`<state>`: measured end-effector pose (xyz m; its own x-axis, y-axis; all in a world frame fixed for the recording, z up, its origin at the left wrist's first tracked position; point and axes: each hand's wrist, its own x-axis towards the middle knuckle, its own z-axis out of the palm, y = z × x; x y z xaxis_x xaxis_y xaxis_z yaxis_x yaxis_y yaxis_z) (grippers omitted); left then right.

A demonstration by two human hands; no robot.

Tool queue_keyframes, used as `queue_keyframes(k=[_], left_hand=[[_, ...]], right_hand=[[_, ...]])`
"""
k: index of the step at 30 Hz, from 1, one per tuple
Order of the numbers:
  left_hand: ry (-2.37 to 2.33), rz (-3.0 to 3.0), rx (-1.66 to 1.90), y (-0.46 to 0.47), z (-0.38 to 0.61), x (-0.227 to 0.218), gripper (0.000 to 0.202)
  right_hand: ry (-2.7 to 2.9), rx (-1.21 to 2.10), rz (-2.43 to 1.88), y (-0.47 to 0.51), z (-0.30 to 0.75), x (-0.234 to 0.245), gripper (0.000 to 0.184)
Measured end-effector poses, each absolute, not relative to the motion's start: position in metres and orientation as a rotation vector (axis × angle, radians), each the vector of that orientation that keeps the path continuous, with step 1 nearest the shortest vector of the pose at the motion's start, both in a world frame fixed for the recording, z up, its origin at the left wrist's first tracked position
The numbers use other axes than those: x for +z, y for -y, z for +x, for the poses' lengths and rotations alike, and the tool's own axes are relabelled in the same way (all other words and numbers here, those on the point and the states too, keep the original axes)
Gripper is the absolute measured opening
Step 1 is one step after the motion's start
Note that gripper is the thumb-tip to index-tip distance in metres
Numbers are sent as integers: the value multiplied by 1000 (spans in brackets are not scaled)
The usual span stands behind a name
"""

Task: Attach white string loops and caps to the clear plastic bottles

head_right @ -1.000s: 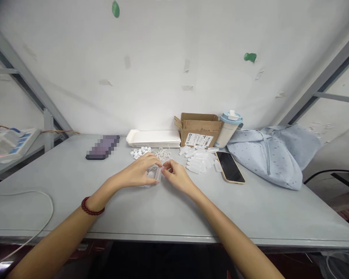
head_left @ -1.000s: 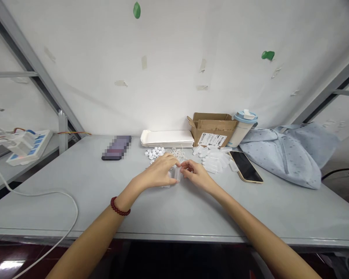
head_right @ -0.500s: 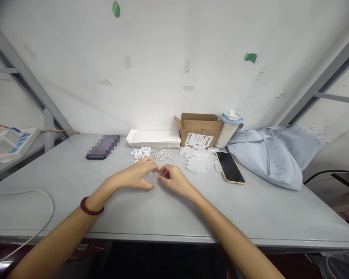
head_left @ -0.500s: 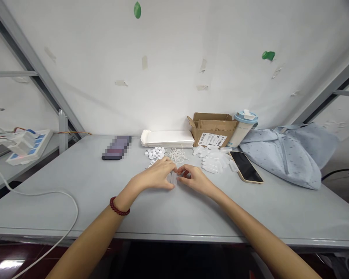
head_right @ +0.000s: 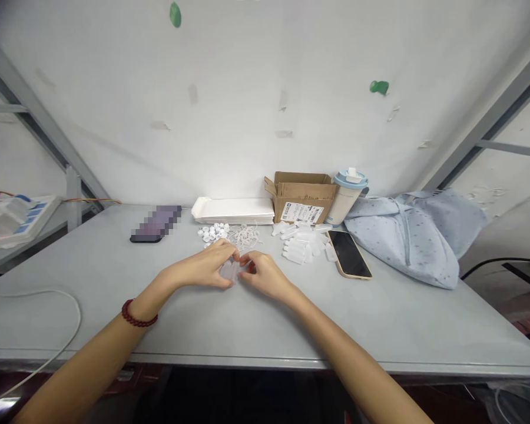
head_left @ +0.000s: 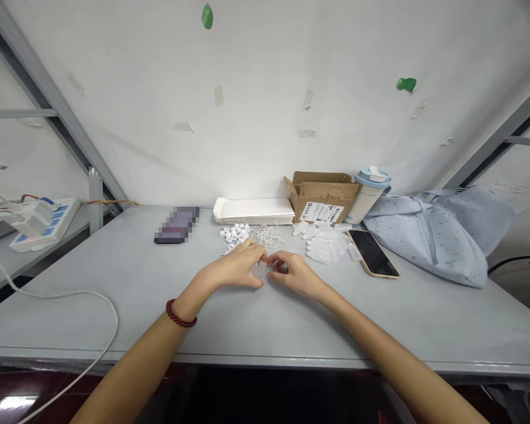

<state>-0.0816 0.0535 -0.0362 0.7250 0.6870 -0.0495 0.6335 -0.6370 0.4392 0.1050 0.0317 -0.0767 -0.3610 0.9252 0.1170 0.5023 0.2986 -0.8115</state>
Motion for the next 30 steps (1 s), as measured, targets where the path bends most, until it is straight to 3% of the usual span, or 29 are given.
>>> queue_keyframes(k=[10, 16, 20, 23, 30], left_hand=[[-1364, 2352, 325, -65, -103, -19, 46], [-1459, 2219, -63, -69, -121, -16, 67], [-1408, 2159, -200, -67, -117, -22, 73], [-1401, 2142, -256, -64, -112, -24, 73], [-1423, 2225, -300, -62, -108, -23, 62]], right_hand=[[2107, 823, -1272, -29, 105, -72, 23], [2131, 814, -1258, -27, 104, -71, 22], [2159, 814, -1288, -25, 103, -71, 41], [2227, 731, -1301, -22, 101, -71, 51], [2309, 614, -1365, -18, 95, -69, 52]])
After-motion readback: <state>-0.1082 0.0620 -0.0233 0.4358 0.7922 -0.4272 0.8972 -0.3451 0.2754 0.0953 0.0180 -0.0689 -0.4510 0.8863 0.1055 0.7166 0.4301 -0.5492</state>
